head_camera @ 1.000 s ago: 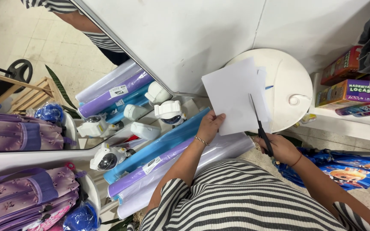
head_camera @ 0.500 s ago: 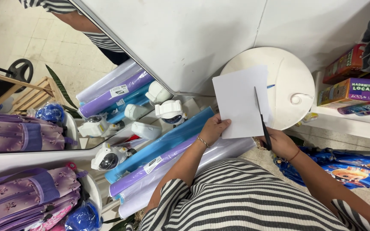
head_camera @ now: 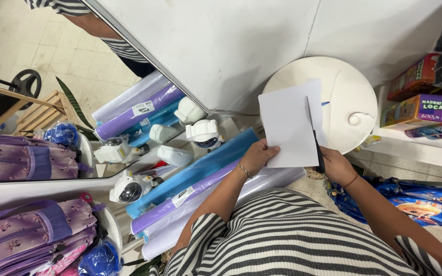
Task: The person unwraps a roll of purple plastic sheeting and cuts a strip from it using scissors. They then pick up a white sheet of paper and cut it into several smaller pieces.
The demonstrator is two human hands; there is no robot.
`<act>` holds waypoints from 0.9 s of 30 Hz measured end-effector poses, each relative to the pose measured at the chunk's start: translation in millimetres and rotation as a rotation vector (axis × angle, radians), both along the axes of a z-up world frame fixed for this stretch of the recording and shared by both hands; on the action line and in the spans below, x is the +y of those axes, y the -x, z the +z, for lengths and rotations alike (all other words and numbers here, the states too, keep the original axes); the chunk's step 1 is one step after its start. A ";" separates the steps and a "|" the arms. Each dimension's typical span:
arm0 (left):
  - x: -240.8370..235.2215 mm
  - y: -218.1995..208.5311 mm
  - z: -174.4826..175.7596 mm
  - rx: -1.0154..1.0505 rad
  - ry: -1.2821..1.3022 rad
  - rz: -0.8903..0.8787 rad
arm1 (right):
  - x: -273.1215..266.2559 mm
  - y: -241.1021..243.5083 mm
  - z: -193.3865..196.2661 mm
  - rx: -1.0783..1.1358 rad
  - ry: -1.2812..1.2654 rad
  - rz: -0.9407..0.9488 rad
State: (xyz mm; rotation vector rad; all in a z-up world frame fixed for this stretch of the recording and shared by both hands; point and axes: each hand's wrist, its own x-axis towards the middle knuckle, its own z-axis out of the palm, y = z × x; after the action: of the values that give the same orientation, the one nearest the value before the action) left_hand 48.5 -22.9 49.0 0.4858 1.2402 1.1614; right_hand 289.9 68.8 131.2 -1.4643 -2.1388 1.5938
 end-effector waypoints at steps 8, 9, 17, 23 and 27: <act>3.0 0.0 53.4 -0.037 0.037 -0.007 | -1.6 -8.7 -15.8 0.091 -0.066 0.029; 5.5 -1.2 59.6 -0.067 0.025 0.077 | -2.6 -9.1 -14.3 0.132 -0.063 0.042; 8.9 0.0 30.5 0.067 -0.007 0.028 | 6.4 -14.1 -34.0 0.166 0.049 0.039; 9.1 -0.2 21.2 0.095 0.047 -0.027 | 8.2 -15.1 -41.8 0.176 0.061 0.020; 11.1 -1.5 17.7 0.079 0.081 -0.025 | 5.7 -19.5 -63.5 0.106 -0.052 0.053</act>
State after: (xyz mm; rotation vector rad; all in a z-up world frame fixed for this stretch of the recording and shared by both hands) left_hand 50.0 -11.8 66.8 0.4890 1.3408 1.0753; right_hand 309.5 74.5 67.7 -1.2880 -2.1595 1.5820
